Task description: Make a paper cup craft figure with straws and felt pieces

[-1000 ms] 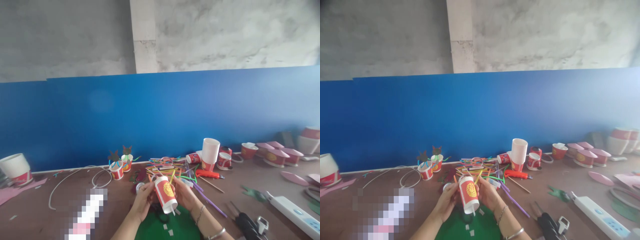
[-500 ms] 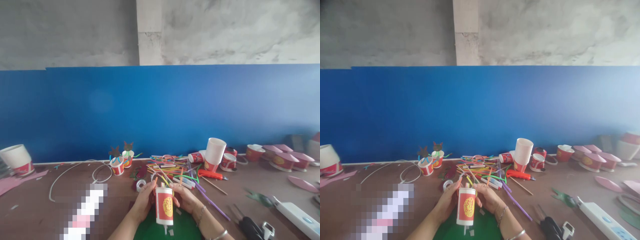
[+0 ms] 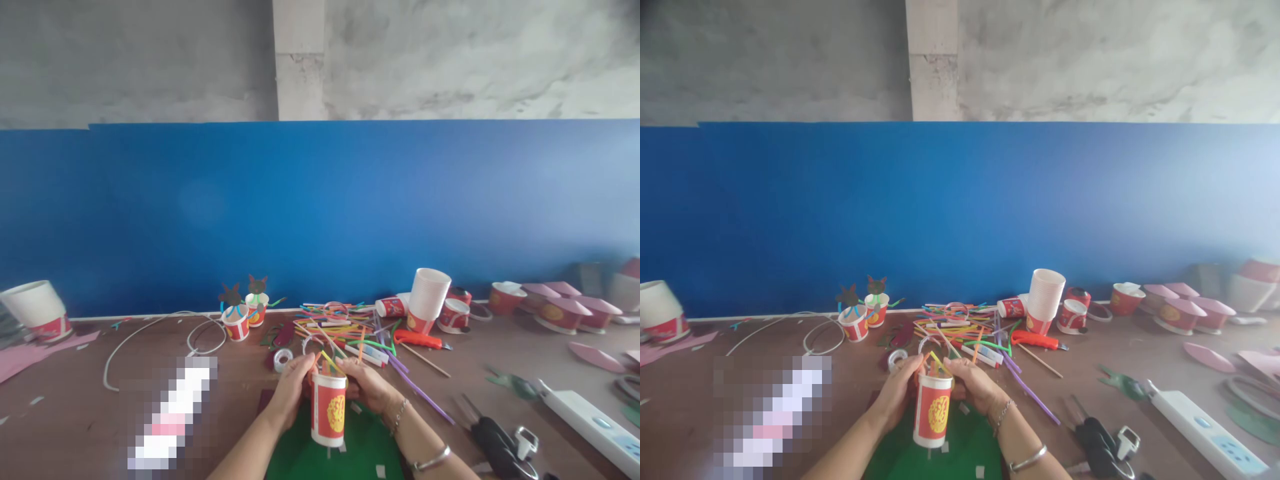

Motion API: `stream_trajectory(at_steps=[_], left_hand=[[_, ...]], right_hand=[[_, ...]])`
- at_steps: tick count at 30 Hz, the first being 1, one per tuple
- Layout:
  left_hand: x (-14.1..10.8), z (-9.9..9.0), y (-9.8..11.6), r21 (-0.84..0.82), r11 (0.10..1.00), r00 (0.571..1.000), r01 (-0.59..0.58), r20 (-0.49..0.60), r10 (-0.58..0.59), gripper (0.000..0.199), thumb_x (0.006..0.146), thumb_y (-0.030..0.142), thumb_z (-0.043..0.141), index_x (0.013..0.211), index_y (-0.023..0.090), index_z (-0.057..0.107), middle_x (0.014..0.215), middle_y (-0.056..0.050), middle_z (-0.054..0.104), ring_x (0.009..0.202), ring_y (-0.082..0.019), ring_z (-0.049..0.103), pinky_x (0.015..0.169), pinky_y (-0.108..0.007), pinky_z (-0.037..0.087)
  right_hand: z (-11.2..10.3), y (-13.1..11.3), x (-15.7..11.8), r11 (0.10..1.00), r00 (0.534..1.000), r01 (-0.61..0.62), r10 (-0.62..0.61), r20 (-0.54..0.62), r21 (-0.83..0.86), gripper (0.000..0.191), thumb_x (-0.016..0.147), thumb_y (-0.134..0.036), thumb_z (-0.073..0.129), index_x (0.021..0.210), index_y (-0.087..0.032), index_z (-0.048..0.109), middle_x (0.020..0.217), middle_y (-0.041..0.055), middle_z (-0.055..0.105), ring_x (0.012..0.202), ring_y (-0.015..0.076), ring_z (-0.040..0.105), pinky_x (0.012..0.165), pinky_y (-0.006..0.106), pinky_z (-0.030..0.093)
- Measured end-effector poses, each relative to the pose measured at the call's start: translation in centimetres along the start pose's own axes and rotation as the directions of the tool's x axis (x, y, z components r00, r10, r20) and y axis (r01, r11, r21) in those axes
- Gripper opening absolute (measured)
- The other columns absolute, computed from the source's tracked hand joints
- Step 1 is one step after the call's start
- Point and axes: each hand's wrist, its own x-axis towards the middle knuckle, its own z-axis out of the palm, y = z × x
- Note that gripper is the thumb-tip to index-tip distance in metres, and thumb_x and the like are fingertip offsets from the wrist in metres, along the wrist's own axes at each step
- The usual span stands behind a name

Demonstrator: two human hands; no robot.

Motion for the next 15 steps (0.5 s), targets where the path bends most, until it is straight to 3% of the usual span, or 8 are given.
stream_trajectory(at_steps=[5, 15], left_hand=[[0.16, -0.24, 0.09, 0.010, 1.000, 0.998, -0.002, 0.056, 0.001, 0.041, 0.067, 0.048, 0.075, 0.057, 0.015, 0.052, 0.049, 0.005, 0.046, 0.045, -0.007, 0.037, 0.048, -0.022, 0.023], [-0.13, 0.07, 0.69, 0.031, 0.999, 0.999, 0.039, 0.029, -0.039, 0.042, 0.064, 0.050, 0.077, 0.058, 0.016, 0.052, 0.051, 0.005, 0.048, 0.046, -0.006, 0.039, 0.049, -0.020, 0.025]], right_hand=[[-0.15, 0.25, 0.22, 0.999, 1.000, 0.020, -0.021, -0.008, -0.027, 0.054, 0.069, -0.052, 0.072, 0.050, -0.018, 0.034, 0.040, -0.0131, 0.021, 0.037, 0.0005, 0.012, 0.040, 0.020, 0.006], [-0.05, 0.10, 0.27, 0.999, 0.994, 0.009, -0.003, -0.106, 0.052, 0.051, 0.067, -0.053, 0.072, 0.054, -0.019, 0.037, 0.041, -0.0130, 0.025, 0.038, 0.0014, 0.012, 0.038, 0.018, 0.008]])
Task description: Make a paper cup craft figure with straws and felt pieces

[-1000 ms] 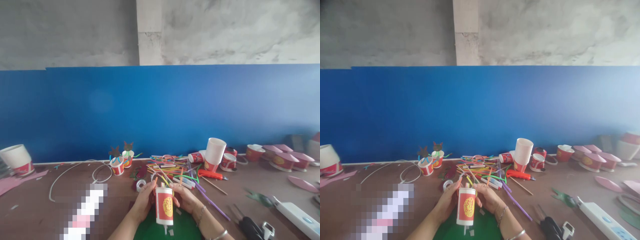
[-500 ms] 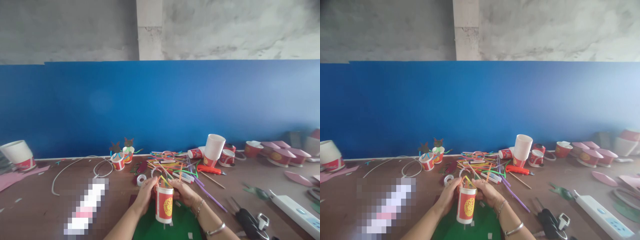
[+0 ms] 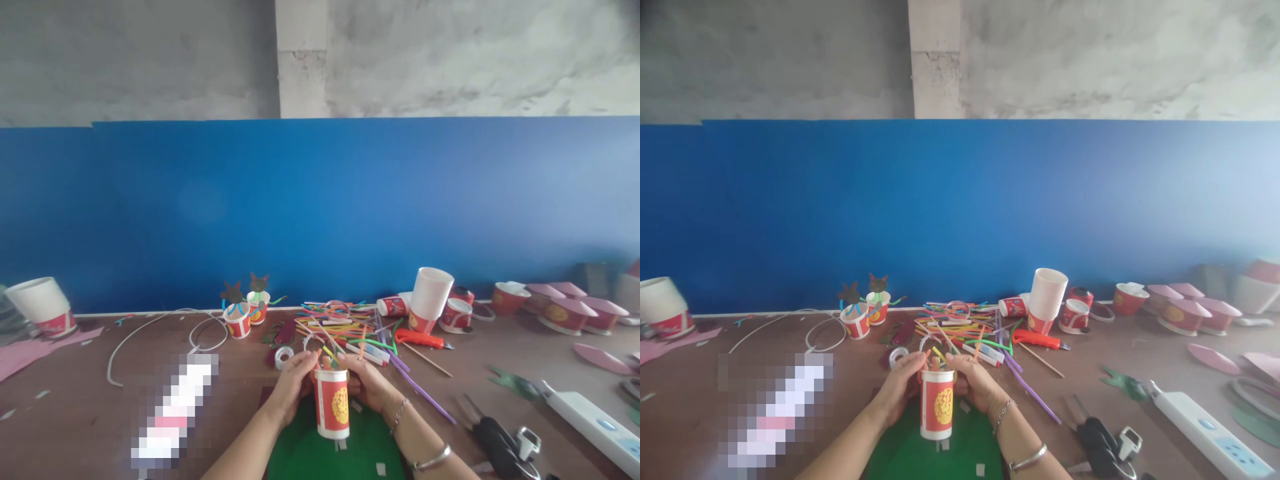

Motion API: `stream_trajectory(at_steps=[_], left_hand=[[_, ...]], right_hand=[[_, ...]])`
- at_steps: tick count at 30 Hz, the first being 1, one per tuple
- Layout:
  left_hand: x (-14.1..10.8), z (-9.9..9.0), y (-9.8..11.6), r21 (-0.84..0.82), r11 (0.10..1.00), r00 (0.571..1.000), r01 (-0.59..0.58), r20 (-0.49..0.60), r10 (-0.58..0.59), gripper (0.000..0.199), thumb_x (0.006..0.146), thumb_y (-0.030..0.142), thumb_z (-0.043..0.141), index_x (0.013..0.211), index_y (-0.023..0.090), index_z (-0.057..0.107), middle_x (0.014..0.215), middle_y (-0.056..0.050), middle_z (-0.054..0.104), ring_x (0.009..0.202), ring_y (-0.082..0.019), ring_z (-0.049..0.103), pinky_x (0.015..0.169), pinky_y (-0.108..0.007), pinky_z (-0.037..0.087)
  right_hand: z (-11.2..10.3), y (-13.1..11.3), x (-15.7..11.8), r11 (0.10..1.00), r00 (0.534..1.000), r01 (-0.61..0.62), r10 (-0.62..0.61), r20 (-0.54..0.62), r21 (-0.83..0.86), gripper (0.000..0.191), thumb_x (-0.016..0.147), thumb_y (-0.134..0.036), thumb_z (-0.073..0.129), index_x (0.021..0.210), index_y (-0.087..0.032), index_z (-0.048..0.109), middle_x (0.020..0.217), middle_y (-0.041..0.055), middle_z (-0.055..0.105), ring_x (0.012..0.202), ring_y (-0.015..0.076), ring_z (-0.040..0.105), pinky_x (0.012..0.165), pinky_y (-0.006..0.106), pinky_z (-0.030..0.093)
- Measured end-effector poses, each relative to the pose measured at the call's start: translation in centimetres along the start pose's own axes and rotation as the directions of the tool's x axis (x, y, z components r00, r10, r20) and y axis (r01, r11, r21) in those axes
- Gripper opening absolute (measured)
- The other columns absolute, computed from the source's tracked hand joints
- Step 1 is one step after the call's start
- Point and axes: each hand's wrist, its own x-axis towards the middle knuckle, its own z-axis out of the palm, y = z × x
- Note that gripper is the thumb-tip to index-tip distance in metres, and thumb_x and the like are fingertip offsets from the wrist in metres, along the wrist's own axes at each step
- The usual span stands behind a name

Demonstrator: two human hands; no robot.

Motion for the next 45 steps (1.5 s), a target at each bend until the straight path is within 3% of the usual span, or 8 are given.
stream_trajectory(at_steps=[11, 17, 24, 32, 39, 45], left_hand=[[0.1, 0.0, 0.0, 0.015, 0.999, 0.999, -0.037, -0.003, 0.038, 0.043, 0.057, 0.048, 0.081, 0.059, 0.015, 0.052, 0.057, 0.003, 0.054, 0.050, -0.008, 0.043, 0.053, -0.021, 0.029], [0.1, 0.1, -0.4, 0.201, 0.975, 0.995, -0.099, 0.021, 0.097, 0.042, 0.072, 0.052, 0.064, 0.057, 0.016, 0.050, 0.050, 0.004, 0.047, 0.048, -0.009, 0.039, 0.051, -0.022, 0.027], [0.7, -0.3, -1.4, 0.310, 0.935, 0.985, -0.172, 0.034, 0.169, 0.040, 0.073, 0.046, 0.059, 0.051, 0.019, 0.039, 0.047, 0.006, 0.038, 0.047, -0.009, 0.031, 0.049, -0.023, 0.025], [0.7, -0.2, -0.8, 0.356, 0.924, 0.990, -0.143, 0.035, 0.139, 0.040, 0.076, 0.055, 0.053, 0.062, 0.020, 0.041, 0.055, 0.006, 0.037, 0.051, -0.009, 0.031, 0.050, -0.023, 0.024], [0.5, -0.2, -0.8, 0.467, 0.872, 0.990, -0.144, 0.074, 0.124, 0.045, 0.079, 0.056, 0.046, 0.053, 0.021, 0.038, 0.049, 0.006, 0.034, 0.048, -0.010, 0.029, 0.049, -0.025, 0.021], [0.5, -0.2, -0.8, 0.469, 0.870, 0.988, -0.152, 0.089, 0.125, 0.047, 0.078, 0.061, 0.046, 0.055, 0.021, 0.038, 0.050, 0.006, 0.035, 0.049, -0.010, 0.029, 0.049, -0.025, 0.022]], right_hand=[[-0.1, 0.2, 0.2, 0.999, 0.999, 0.034, -0.035, -0.042, -0.028, 0.050, 0.063, -0.046, 0.077, 0.050, -0.018, 0.037, 0.039, -0.0129, 0.023, 0.037, 0.0010, 0.012, 0.038, 0.020, 0.006], [0.0, 0.3, 0.2, 0.997, 0.993, -0.002, -0.007, -0.116, -0.079, 0.048, 0.063, -0.045, 0.076, 0.050, -0.018, 0.039, 0.039, -0.0121, 0.027, 0.036, 0.0012, 0.017, 0.037, 0.019, 0.012], [0.2, 0.4, 0.0, 0.965, 1.000, -0.022, 0.018, -0.018, -0.262, 0.044, 0.066, -0.048, 0.072, 0.049, -0.016, 0.047, 0.040, -0.0071, 0.040, 0.036, 0.0028, 0.028, 0.038, 0.021, 0.014], [0.7, 0.4, 0.2, 0.971, 1.000, 0.009, -0.010, -0.004, -0.239, 0.049, 0.070, -0.057, 0.067, 0.053, -0.016, 0.045, 0.041, -0.0104, 0.030, 0.037, 0.0018, 0.018, 0.038, 0.021, 0.009], [0.9, 0.4, 0.2, 0.961, 0.996, -0.016, -0.010, -0.090, -0.277, 0.054, 0.071, -0.059, 0.064, 0.049, -0.019, 0.035, 0.039, -0.0102, 0.027, 0.034, 0.0021, 0.020, 0.035, 0.020, 0.010], [1.1, 0.2, -0.2, 0.921, 0.999, 0.021, -0.030, -0.018, -0.390, 0.051, 0.073, -0.055, 0.065, 0.046, -0.017, 0.042, 0.039, -0.0075, 0.033, 0.034, 0.0024, 0.023, 0.036, 0.021, 0.011]])
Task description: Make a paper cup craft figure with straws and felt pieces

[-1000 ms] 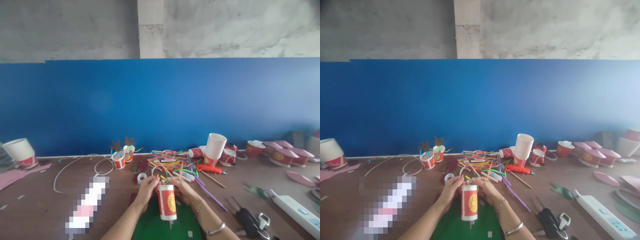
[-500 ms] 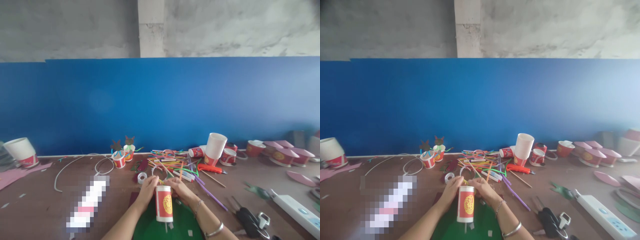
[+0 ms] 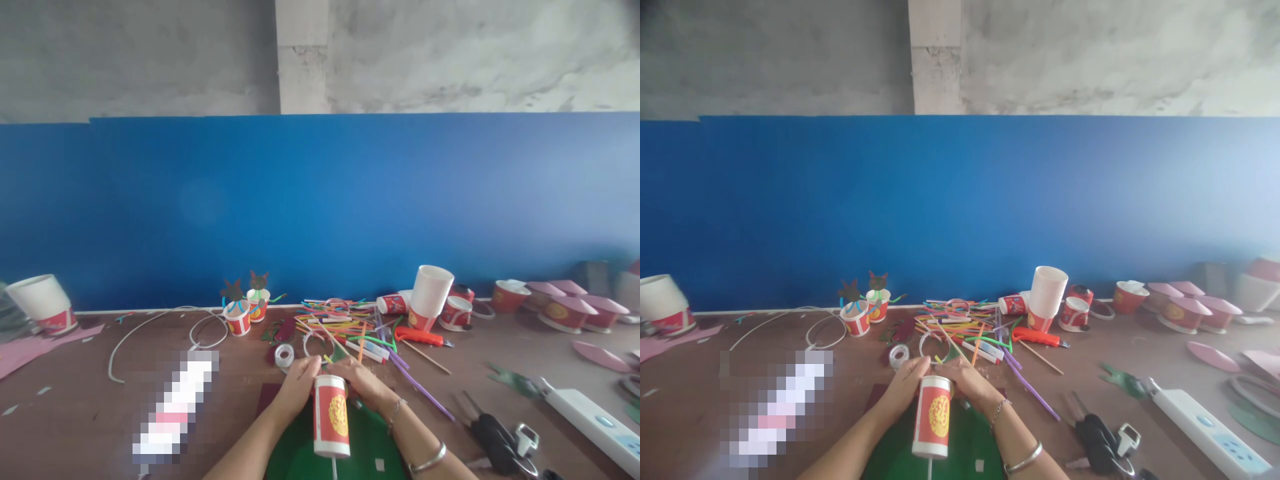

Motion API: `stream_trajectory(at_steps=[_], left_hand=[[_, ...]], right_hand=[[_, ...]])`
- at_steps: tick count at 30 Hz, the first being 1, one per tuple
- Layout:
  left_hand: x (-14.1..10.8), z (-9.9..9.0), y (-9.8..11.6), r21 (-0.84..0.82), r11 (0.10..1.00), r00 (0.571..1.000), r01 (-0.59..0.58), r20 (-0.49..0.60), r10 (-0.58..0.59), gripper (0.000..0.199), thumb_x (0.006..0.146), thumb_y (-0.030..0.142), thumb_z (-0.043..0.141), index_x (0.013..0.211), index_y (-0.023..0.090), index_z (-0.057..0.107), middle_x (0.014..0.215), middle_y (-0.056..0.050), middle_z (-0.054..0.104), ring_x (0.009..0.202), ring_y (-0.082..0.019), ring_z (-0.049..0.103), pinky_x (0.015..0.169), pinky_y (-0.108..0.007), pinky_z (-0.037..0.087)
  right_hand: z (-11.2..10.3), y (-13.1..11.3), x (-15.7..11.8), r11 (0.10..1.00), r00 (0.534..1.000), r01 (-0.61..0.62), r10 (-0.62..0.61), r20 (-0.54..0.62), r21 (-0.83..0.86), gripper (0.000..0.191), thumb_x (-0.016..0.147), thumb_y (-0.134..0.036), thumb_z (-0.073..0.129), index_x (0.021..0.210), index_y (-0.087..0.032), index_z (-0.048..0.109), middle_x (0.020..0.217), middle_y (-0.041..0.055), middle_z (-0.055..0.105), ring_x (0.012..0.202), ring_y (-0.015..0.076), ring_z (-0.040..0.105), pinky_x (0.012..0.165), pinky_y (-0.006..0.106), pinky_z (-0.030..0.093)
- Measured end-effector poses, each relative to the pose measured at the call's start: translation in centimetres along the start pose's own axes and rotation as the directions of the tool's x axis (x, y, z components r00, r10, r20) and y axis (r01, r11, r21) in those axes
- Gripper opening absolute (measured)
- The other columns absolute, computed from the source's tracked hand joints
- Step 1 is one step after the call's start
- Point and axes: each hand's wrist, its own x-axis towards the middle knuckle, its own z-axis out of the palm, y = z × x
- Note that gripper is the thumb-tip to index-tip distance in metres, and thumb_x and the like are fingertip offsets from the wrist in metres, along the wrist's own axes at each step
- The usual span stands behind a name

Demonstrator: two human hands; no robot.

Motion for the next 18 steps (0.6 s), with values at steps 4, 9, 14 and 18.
stream_trajectory(at_steps=[4, 9, 14, 18], left_hand=[[0.37, -0.10, -0.32, -0.022, 1.000, 0.999, -0.010, -0.043, 0.009, 0.053, 0.076, 0.069, 0.046, 0.054, 0.022, 0.033, 0.049, 0.007, 0.031, 0.048, -0.009, 0.027, 0.048, -0.024, 0.022], [0.34, 0.01, -0.37, -0.024, 0.999, 1.000, -0.022, -0.002, 0.022, 0.056, 0.078, 0.069, 0.041, 0.051, 0.021, 0.037, 0.045, 0.006, 0.034, 0.046, -0.009, 0.030, 0.048, -0.025, 0.023], [0.00, -0.04, -0.05, 0.044, 0.998, 0.996, -0.042, 0.082, 0.039, 0.055, 0.077, 0.067, 0.045, 0.049, 0.019, 0.040, 0.044, 0.005, 0.037, 0.044, -0.009, 0.030, 0.047, -0.025, 0.023], [-0.41, 0.21, 0.07, 0.056, 0.998, 0.987, -0.019, 0.163, 0.010, 0.057, 0.075, 0.067, 0.048, 0.046, 0.018, 0.046, 0.041, 0.002, 0.040, 0.039, -0.009, 0.033, 0.044, -0.025, 0.024]], right_hand=[[0.07, 0.22, 0.22, 0.997, 0.998, -0.054, 0.057, -0.040, 0.060, 0.057, 0.076, -0.063, 0.056, 0.046, -0.019, 0.036, 0.037, -0.0090, 0.027, 0.033, 0.0029, 0.021, 0.035, 0.020, 0.012], [0.31, 0.24, 0.38, 0.996, 0.990, -0.057, 0.065, -0.126, 0.064, 0.058, 0.077, -0.064, 0.053, 0.046, -0.018, 0.041, 0.038, -0.0082, 0.030, 0.034, 0.0029, 0.022, 0.036, 0.019, 0.013], [0.22, 0.32, 0.33, 0.995, 0.995, 0.015, -0.024, -0.092, -0.094, 0.061, 0.076, -0.064, 0.055, 0.039, -0.017, 0.045, 0.034, -0.0050, 0.035, 0.033, 0.0038, 0.026, 0.037, 0.022, 0.015], [0.06, 0.46, 0.22, 0.989, 0.997, 0.051, -0.059, -0.052, -0.142, 0.060, 0.076, -0.061, 0.058, 0.039, -0.017, 0.043, 0.035, -0.0053, 0.034, 0.035, 0.0039, 0.024, 0.038, 0.022, 0.015]])
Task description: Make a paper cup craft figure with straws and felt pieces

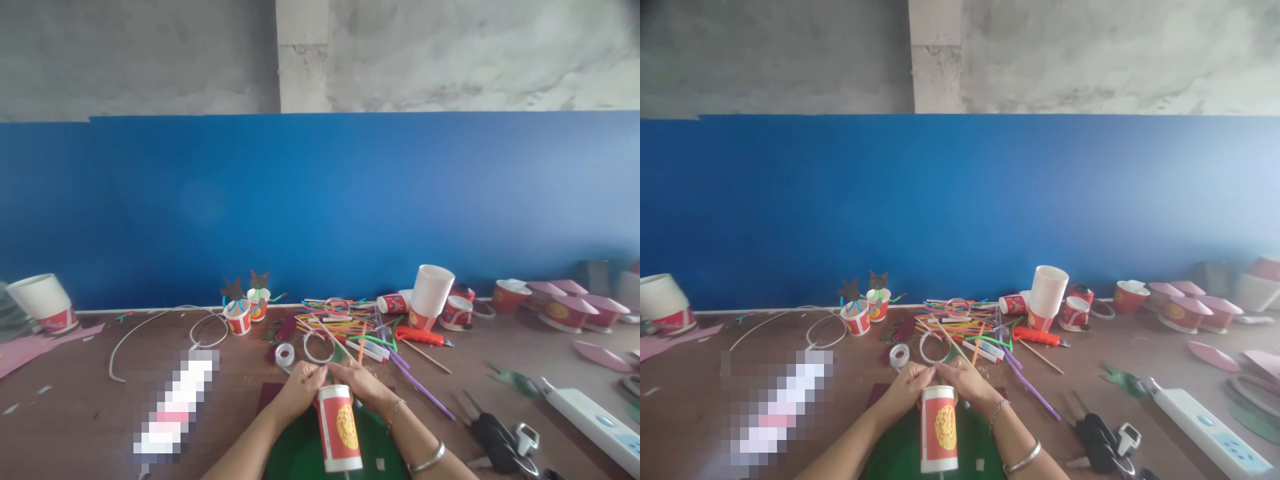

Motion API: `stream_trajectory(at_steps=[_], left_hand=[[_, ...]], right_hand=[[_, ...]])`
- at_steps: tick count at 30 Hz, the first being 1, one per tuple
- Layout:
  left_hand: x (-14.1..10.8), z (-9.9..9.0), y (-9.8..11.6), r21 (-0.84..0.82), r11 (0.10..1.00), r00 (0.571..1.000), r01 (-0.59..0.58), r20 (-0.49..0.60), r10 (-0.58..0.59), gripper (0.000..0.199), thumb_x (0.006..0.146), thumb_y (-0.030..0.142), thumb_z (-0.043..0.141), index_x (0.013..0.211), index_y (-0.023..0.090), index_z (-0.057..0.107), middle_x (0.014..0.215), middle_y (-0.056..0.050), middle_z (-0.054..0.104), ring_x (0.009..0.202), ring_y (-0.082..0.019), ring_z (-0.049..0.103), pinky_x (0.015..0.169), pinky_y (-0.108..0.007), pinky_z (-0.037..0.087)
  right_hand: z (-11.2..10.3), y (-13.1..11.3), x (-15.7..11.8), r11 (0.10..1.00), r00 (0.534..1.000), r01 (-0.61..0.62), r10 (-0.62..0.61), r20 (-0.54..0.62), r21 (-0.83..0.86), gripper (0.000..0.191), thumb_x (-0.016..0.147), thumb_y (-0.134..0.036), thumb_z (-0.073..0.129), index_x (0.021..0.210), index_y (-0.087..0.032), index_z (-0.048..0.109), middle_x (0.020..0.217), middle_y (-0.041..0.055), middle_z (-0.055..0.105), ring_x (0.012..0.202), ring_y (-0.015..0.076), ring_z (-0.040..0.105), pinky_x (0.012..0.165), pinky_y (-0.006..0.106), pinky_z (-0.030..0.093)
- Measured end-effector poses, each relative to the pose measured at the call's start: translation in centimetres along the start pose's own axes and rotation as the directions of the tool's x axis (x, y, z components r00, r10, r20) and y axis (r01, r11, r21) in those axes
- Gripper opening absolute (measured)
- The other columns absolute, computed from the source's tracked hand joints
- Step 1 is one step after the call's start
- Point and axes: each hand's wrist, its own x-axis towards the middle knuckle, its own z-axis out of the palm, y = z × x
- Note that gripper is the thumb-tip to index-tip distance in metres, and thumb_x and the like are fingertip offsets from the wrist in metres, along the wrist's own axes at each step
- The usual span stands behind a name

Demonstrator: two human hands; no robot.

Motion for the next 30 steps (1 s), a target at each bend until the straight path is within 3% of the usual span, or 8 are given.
stream_trajectory(at_steps=[4, 7, 12, 15, 20, 22, 27, 30], left_hand=[[0.1, 0.3, -0.1, -0.006, 1.000, 0.998, 0.003, -0.060, -0.003, 0.057, 0.076, 0.066, 0.047, 0.044, 0.018, 0.046, 0.039, 0.002, 0.040, 0.039, -0.010, 0.034, 0.043, -0.025, 0.025], [0.5, -0.3, -0.2, -0.013, 0.999, 0.967, -0.039, -0.253, 0.034, 0.058, 0.078, 0.067, 0.043, 0.045, 0.021, 0.038, 0.042, 0.004, 0.036, 0.042, -0.010, 0.032, 0.046, -0.024, 0.026], [0.6, -1.9, -0.3, 0.012, 0.994, 0.715, -0.111, -0.694, 0.089, 0.059, 0.076, 0.070, 0.048, 0.045, 0.020, 0.042, 0.043, 0.003, 0.040, 0.045, -0.012, 0.040, 0.048, -0.025, 0.032], [0.3, -2.0, -0.1, -0.043, 0.988, 0.682, -0.147, -0.728, 0.070, 0.060, 0.074, 0.072, 0.049, 0.045, 0.019, 0.044, 0.041, 0.004, 0.041, 0.043, -0.011, 0.040, 0.047, -0.024, 0.033], [0.3, -1.5, 0.1, -0.236, 0.955, 0.774, -0.181, -0.634, -0.010, 0.060, 0.076, 0.071, 0.046, 0.072, 0.014, 0.063, 0.056, -0.002, 0.059, 0.049, -0.015, 0.053, 0.050, -0.026, 0.041], [0.7, -1.5, -0.2, -0.316, 0.920, 0.774, -0.231, -0.633, -0.024, 0.061, 0.078, 0.070, 0.044, 0.086, 0.013, 0.063, 0.066, -0.003, 0.063, 0.051, -0.015, 0.055, 0.052, -0.026, 0.043], [1.4, -2.3, -1.3, -0.212, 0.912, 0.584, -0.352, -0.811, 0.038, 0.047, 0.080, 0.061, 0.046, 0.089, 0.016, 0.057, 0.072, 0.001, 0.057, 0.049, -0.009, 0.047, 0.048, -0.023, 0.040], [1.4, -2.5, -1.6, -0.166, 0.930, 0.516, -0.327, -0.856, 0.028, 0.041, 0.082, 0.057, 0.044, 0.086, 0.018, 0.056, 0.066, 0.003, 0.053, 0.050, -0.010, 0.047, 0.046, -0.021, 0.038]], right_hand=[[0.1, 0.0, 0.0, 1.000, 1.000, -0.008, 0.008, 0.014, 0.010, 0.060, 0.075, -0.062, 0.060, 0.040, -0.017, 0.041, 0.036, -0.0060, 0.033, 0.036, 0.0037, 0.023, 0.038, 0.023, 0.014], [0.2, 0.2, 0.2, 0.990, 0.996, -0.068, 0.075, -0.047, 0.120, 0.061, 0.074, -0.070, 0.053, 0.044, -0.018, 0.044, 0.034, -0.0067, 0.032, 0.032, 0.0039, 0.024, 0.036, 0.022, 0.015], [0.1, 0.2, 0.5, 0.946, 1.000, 0.004, 0.002, -0.018, 0.324, 0.060, 0.073, -0.074, 0.048, 0.079, -0.016, 0.059, 0.047, -0.0027, 0.054, 0.035, 0.0066, 0.040, 0.036, 0.019, 0.022], [0.2, -0.2, 0.3, 0.952, 0.999, 0.028, -0.036, 0.023, 0.303, 0.049, 0.067, -0.058, 0.069, 0.090, -0.016, 0.057, 0.056, -0.0031, 0.059, 0.041, 0.0064, 0.045, 0.039, 0.018, 0.026], [0.2, -0.5, 0.1, 0.954, 1.000, -0.005, 0.009, -0.013, 0.301, 0.042, 0.062, -0.050, 0.077, 0.074, -0.017, 0.052, 0.048, -0.0061, 0.052, 0.041, 0.0051, 0.040, 0.041, 0.018, 0.023], [0.0, -0.5, 0.1, 0.940, 0.999, 0.012, 0.007, -0.054, 0.341, 0.043, 0.063, -0.051, 0.075, 0.071, -0.017, 0.051, 0.047, -0.0062, 0.049, 0.041, 0.0055, 0.040, 0.041, 0.019, 0.022], [-1.0, -0.9, 0.5, 0.925, 0.969, 0.115, -0.025, -0.246, 0.361, 0.041, 0.068, -0.052, 0.072, 0.067, -0.018, 0.048, 0.049, -0.0056, 0.048, 0.044, 0.0061, 0.040, 0.043, 0.019, 0.024], [-1.3, -1.6, 1.7, 0.942, 0.937, 0.128, -0.013, -0.350, 0.309, 0.040, 0.067, -0.053, 0.070, 0.068, -0.019, 0.049, 0.049, -0.0058, 0.048, 0.042, 0.0065, 0.039, 0.041, 0.020, 0.023]])
